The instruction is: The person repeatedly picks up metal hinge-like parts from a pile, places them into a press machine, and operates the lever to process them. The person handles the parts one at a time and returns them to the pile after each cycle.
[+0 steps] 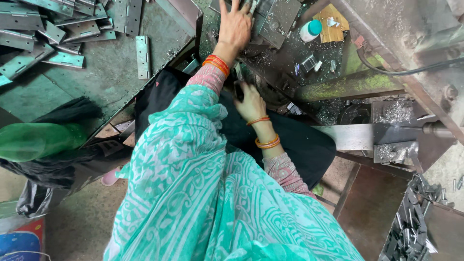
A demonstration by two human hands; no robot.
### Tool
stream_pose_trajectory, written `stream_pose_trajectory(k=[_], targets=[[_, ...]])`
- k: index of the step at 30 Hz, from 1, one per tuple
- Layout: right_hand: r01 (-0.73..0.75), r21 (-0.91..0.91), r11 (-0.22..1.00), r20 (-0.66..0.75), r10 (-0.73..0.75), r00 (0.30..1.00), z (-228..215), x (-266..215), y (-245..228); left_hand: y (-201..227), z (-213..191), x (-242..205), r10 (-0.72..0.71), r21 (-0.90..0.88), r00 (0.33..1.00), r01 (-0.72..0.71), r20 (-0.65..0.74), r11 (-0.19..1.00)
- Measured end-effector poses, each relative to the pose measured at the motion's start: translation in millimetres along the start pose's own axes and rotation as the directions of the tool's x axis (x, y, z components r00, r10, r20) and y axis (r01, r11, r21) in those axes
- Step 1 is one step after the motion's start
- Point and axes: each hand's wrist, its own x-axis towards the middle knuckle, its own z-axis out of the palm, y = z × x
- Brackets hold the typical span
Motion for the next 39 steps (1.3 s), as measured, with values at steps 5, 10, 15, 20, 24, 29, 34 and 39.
stream_pose_trajectory(k=[5,10,15,20,24,29,34,39], targets=[[-0.019,-0.051,0.999,0.003,0.019,1.000,-5.2,9.8,2.8,5.5,10.4,32.1,-0.038,0.068,0.996,0.032,0.083,0.997],[0.023,0.059,0.998,-0.124,-0.015,0.992,59.2,-17.4,12.5,4.0,20.2,39.4,-0.050,0.048,0.997,0.047,0.061,0.998],[-0.009,0.116,0.993,-0.078,0.018,0.997,81.8,-35.3,24.2,12.2,-1.9,20.3,-0.102,-0.170,0.990,0.117,0.095,0.978],[0.121,0.097,0.988,-0.110,-0.110,0.988,28.3,-17.6,4.1,-30.2,-23.2,-53.3,-0.221,-0.256,0.921,0.141,-0.320,0.956],[0.175,0.153,0.973,-0.066,-0.166,0.984,-17.5,-5.1,-9.8,-109.6,-31.8,-153.9,-0.414,-0.142,0.895,0.393,-0.168,0.908],[0.097,0.068,0.993,-0.017,-0.096,0.995,-43.7,4.3,-34.2,-183.5,-25.4,-236.6,-0.670,-0.060,0.725,0.670,-0.160,0.740],[0.122,0.077,0.989,-0.017,-0.121,0.992,-43.5,1.2,-37.8,-197.1,14.8,-251.3,-0.727,-0.035,0.681,0.727,-0.084,0.685],[0.155,0.046,0.987,-0.020,-0.154,0.988,-44.7,3.2,-29.2,-190.4,22.5,-239.5,-0.709,0.033,0.686,0.722,-0.161,0.691]])
